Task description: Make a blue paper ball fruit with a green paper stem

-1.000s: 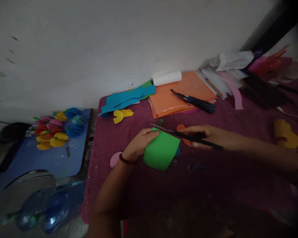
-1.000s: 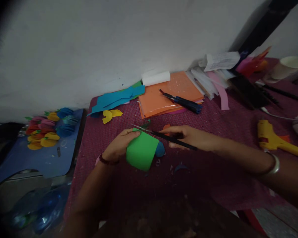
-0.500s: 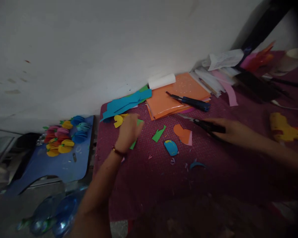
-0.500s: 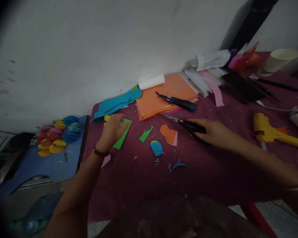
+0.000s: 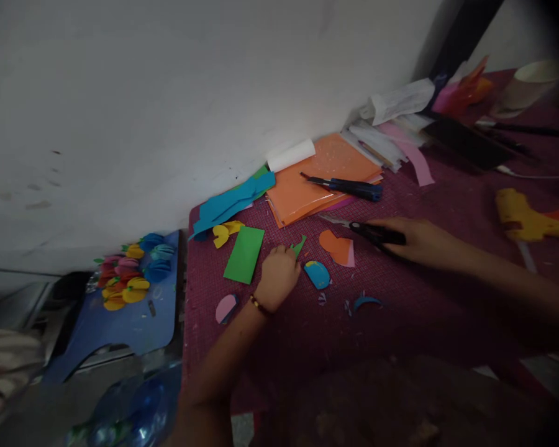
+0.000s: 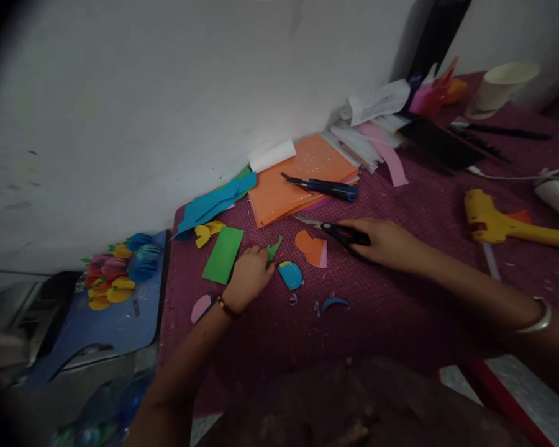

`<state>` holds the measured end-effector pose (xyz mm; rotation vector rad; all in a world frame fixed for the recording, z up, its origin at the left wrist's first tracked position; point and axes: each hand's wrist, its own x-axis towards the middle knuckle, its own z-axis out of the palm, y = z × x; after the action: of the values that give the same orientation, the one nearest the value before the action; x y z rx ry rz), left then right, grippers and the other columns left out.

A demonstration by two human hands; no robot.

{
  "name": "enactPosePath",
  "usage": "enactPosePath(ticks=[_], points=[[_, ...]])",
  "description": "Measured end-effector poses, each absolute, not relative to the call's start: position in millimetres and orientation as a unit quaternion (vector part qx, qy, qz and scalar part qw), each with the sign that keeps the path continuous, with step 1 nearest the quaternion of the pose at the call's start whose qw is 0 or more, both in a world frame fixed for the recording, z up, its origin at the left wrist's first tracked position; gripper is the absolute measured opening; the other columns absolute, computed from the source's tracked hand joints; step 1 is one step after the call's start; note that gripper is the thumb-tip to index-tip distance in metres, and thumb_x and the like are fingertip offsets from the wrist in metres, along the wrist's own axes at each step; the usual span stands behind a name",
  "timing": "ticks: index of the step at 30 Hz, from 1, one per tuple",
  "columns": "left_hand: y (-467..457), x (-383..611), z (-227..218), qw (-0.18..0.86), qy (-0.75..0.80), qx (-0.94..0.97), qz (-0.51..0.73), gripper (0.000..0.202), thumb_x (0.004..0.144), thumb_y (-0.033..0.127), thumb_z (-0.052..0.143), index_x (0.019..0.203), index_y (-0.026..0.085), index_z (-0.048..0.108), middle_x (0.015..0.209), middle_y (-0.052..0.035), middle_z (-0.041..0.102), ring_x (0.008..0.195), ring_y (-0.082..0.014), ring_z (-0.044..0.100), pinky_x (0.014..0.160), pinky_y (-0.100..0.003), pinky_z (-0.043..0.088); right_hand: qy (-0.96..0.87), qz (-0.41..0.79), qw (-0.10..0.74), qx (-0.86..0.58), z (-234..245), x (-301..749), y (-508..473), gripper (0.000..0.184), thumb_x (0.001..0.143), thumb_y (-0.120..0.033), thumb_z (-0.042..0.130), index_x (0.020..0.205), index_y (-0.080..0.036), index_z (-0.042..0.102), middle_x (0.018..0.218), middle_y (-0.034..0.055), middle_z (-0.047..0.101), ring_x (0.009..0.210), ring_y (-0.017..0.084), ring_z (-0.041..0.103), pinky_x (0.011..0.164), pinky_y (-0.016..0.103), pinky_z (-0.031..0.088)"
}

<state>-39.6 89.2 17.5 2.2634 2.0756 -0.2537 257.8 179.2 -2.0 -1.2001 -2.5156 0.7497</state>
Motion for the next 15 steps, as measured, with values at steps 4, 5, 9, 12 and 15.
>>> enactPosePath(ticks=[4,5,9,12,15], points=[[93,-31,16,0.038,0.687,0.719,-0.096,0.021,0.086,0.016,0.047,0.099,0.014,0.063,0.102,-0.0134,0.064,0.097,-0.0224,0.059,0.081,-0.031,0.047,-0.863,0.263,0.131,-0.41,-6,253,177,0.051,0.086,-0.031,0.047,0.132,-0.011,0.053,0.122,0.0137,0.064,0.104,0.026,0.064,0.091,0.039,0.05],[95,-29,15,0.044,0.698,0.71,-0.085,0.022,0.085,0.013,0.046,0.099,0.013,0.063,0.102,-0.014,0.064,0.097,-0.0224,0.06,0.08,-0.031,0.047,-0.863,0.265,0.133,-0.409,-6,252,177,0.051,0.087,-0.031,0.047,0.132,-0.01,0.053,0.122,0.0142,0.064,0.105,0.026,0.064,0.092,0.039,0.05],[105,-30,12,0.047,0.727,0.683,-0.049,0.022,0.083,0.009,0.045,0.096,0.01,0.063,0.096,-0.0159,0.066,0.091,-0.0239,0.062,0.077,-0.033,0.047,-0.86,0.282,0.138,-0.402,-8,250,174,0.051,0.088,-0.03,0.046,0.134,-0.007,0.052,0.126,0.0162,0.062,0.108,0.027,0.062,0.094,0.039,0.048],[117,-45,14,0.093,0.738,0.665,0.066,0.01,0.08,0.016,0.053,0.076,0.014,0.061,0.078,-0.0086,0.064,0.08,-0.0201,0.061,0.071,-0.029,0.045,-0.847,0.308,0.157,-0.403,-7,249,172,0.05,0.088,-0.029,0.047,0.134,-0.009,0.052,0.128,0.0159,0.061,0.11,0.027,0.061,0.096,0.039,0.047],[131,-62,25,0.213,0.717,0.579,0.324,0.025,0.082,0.026,0.054,0.059,0.018,0.05,0.057,0.0015,0.049,0.062,-0.0128,0.052,0.059,-0.023,0.039,-0.813,0.392,0.198,-0.383,0,246,171,0.052,0.089,-0.033,0.05,0.136,-0.011,0.048,0.134,0.0153,0.056,0.117,0.027,0.058,0.101,0.039,0.045]])
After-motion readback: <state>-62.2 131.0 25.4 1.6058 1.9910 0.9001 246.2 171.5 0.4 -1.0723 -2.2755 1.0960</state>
